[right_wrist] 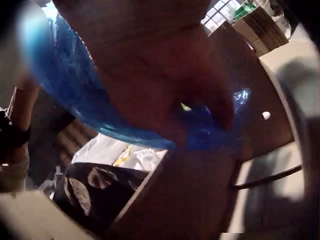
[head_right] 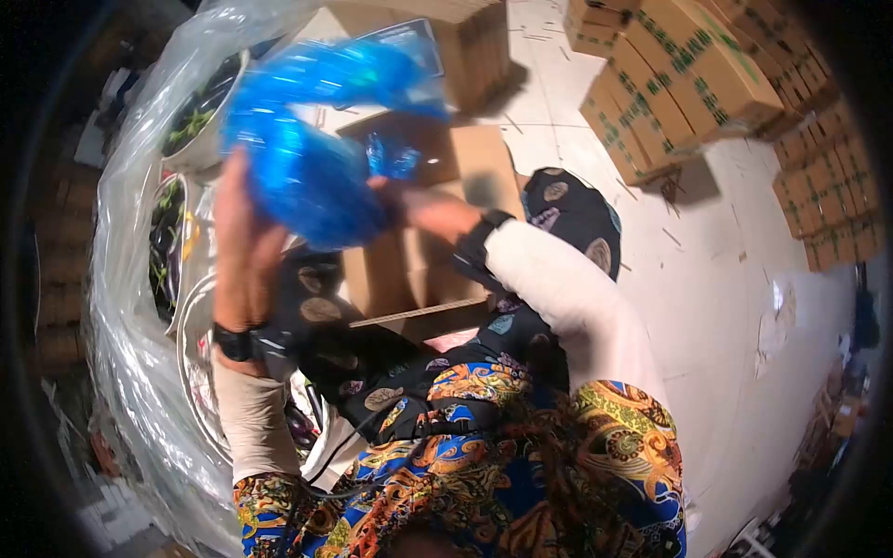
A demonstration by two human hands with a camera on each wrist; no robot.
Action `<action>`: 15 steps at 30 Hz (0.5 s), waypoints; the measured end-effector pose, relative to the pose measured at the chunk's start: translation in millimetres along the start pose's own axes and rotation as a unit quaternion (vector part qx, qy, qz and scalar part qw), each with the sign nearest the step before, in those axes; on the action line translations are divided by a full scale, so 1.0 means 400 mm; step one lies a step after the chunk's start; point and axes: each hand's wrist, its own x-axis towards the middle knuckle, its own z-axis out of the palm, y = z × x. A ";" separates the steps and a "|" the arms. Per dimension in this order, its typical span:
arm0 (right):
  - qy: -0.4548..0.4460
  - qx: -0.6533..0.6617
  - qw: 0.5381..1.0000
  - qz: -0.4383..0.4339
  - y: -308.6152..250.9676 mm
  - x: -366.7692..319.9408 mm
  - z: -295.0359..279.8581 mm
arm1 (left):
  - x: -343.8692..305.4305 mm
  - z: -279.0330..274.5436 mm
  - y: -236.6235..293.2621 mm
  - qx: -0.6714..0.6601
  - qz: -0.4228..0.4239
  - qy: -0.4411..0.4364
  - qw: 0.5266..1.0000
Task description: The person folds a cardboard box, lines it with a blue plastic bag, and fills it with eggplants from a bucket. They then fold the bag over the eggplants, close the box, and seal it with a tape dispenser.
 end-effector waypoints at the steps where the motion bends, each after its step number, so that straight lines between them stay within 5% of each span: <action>1: -0.035 -0.050 0.997 0.035 -0.004 -0.018 0.003 | -0.001 -0.012 -0.039 -0.001 -0.039 -0.013 0.999; 4: -0.115 -0.233 0.954 0.148 -0.008 -0.104 -0.025 | -0.009 -0.053 -0.136 0.020 -0.092 -0.003 0.996; 6: -0.109 -0.207 0.953 0.192 -0.029 -0.161 -0.064 | -0.022 -0.083 -0.187 0.012 -0.107 0.016 0.994; 8: -0.049 0.068 0.972 0.220 -0.081 -0.194 -0.070 | -0.042 -0.097 -0.214 0.002 -0.109 -0.007 0.994; 10: 0.040 0.427 0.876 0.222 -0.144 -0.211 -0.066 | -0.057 -0.093 -0.232 -0.011 -0.121 0.001 0.993; 13: 0.151 0.539 0.795 0.232 -0.191 -0.179 -0.043 | -0.090 -0.069 -0.216 0.137 -0.090 -0.060 0.985; 15: 0.210 0.518 0.813 0.160 -0.117 -0.147 -0.047 | -0.090 -0.079 -0.205 0.317 -0.038 -0.171 0.932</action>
